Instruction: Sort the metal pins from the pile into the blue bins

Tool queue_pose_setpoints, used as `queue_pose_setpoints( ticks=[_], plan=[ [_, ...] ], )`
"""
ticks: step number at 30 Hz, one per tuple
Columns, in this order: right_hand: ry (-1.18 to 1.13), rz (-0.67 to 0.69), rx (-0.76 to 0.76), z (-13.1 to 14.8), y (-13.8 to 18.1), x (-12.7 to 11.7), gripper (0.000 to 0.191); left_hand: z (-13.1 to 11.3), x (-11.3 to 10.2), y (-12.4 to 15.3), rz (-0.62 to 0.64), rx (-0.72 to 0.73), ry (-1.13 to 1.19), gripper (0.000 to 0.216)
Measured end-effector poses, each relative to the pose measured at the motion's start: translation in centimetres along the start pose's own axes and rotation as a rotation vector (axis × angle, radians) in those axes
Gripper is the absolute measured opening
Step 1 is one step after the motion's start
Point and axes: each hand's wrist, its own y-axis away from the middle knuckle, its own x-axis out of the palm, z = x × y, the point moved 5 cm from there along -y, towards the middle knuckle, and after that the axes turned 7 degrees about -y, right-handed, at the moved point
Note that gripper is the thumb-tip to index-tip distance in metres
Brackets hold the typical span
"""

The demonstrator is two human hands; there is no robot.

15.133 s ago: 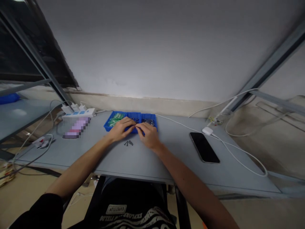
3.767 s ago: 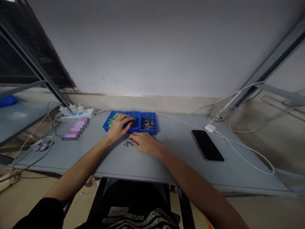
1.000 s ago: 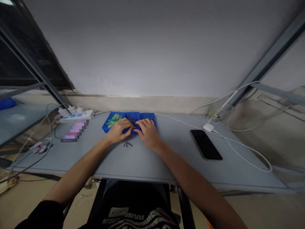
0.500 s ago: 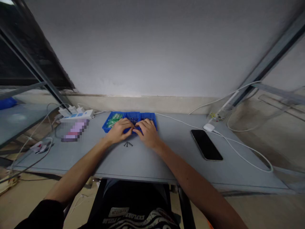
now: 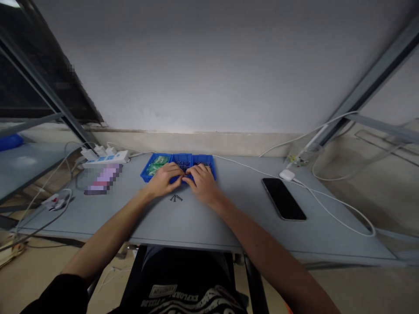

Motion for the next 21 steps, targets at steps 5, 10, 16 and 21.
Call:
queue_pose_setpoints(
  ticks=[5, 10, 16, 21],
  plan=[
    [0.022, 0.025, -0.005, -0.02, -0.02, 0.22, 0.023, 0.06, 0.13, 0.05, 0.018, -0.002, -0.001, 0.022],
    [0.004, 0.019, 0.016, -0.05, 0.0, 0.2, 0.016, -0.08, 0.03, 0.03, 0.021, 0.009, 0.001, 0.022],
    [0.0, 0.03, 0.012, 0.14, 0.01, 0.06, 0.012, -0.13, -0.05, -0.02, 0.018, 0.014, 0.001, 0.021],
    [0.035, 0.061, 0.008, 0.21, -0.04, 0.24, 0.017, -0.15, 0.03, -0.03, 0.025, 0.017, -0.013, 0.023]
  ],
)
